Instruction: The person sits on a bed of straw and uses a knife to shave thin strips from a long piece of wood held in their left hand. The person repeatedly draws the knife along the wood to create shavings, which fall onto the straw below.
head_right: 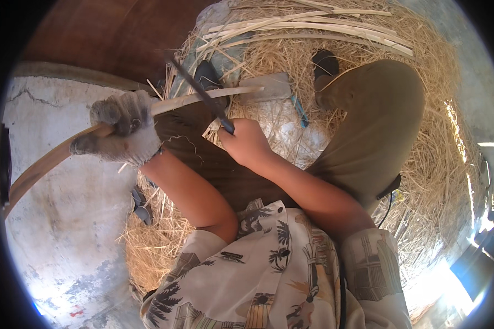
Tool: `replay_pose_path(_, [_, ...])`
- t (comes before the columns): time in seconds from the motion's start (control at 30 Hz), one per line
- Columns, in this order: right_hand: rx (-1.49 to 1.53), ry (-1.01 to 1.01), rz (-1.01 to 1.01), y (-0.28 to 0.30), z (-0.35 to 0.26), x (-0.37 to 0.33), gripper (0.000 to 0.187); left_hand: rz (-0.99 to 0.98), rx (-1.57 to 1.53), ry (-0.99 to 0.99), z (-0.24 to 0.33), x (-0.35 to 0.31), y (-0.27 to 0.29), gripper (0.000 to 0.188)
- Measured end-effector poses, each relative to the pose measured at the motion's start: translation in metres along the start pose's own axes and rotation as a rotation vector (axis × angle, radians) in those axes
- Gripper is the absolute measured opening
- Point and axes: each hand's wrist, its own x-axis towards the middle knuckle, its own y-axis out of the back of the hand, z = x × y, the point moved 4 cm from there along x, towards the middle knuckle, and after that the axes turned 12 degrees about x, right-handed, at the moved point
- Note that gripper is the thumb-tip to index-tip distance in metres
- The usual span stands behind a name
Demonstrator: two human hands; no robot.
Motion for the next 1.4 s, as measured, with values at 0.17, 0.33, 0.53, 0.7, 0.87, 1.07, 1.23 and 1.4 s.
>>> replay_pose_path(0.17, [0.076, -0.21, 0.028, -0.003, 0.049, 0.023, 0.038, 0.029, -0.072, 0.05, -0.007, 0.005, -0.006, 0.079])
replay_pose_path(0.33, [0.007, -0.137, 0.119, -0.003, 0.048, 0.015, 0.036, 0.3, 0.105, 0.045, -0.007, 0.0, -0.002, 0.084])
replay_pose_path(0.53, [-0.017, 0.031, -0.014, -0.008, 0.022, 0.009, 0.032, 0.452, 0.24, 0.145, -0.025, 0.002, -0.002, 0.091])
replay_pose_path(0.7, [0.039, -0.261, 0.091, 0.003, 0.07, 0.021, 0.034, 0.212, 0.094, 0.12, -0.029, 0.004, 0.0, 0.09])
replay_pose_path(0.87, [-0.05, -0.075, 0.063, -0.005, 0.026, 0.003, 0.036, 0.396, 0.228, 0.113, -0.025, 0.0, 0.001, 0.087])
replay_pose_path(1.07, [-0.062, -0.219, 0.107, 0.003, 0.072, 0.031, 0.037, 0.213, 0.151, 0.127, -0.027, 0.007, -0.009, 0.087])
replay_pose_path(1.23, [-0.045, -0.144, 0.118, 0.0, 0.063, 0.021, 0.037, 0.149, 0.155, 0.132, -0.027, 0.005, -0.006, 0.085])
replay_pose_path(1.4, [-0.036, 0.111, -0.007, -0.005, 0.022, 0.01, 0.032, 0.05, 0.089, 0.103, -0.028, -0.001, -0.004, 0.081])
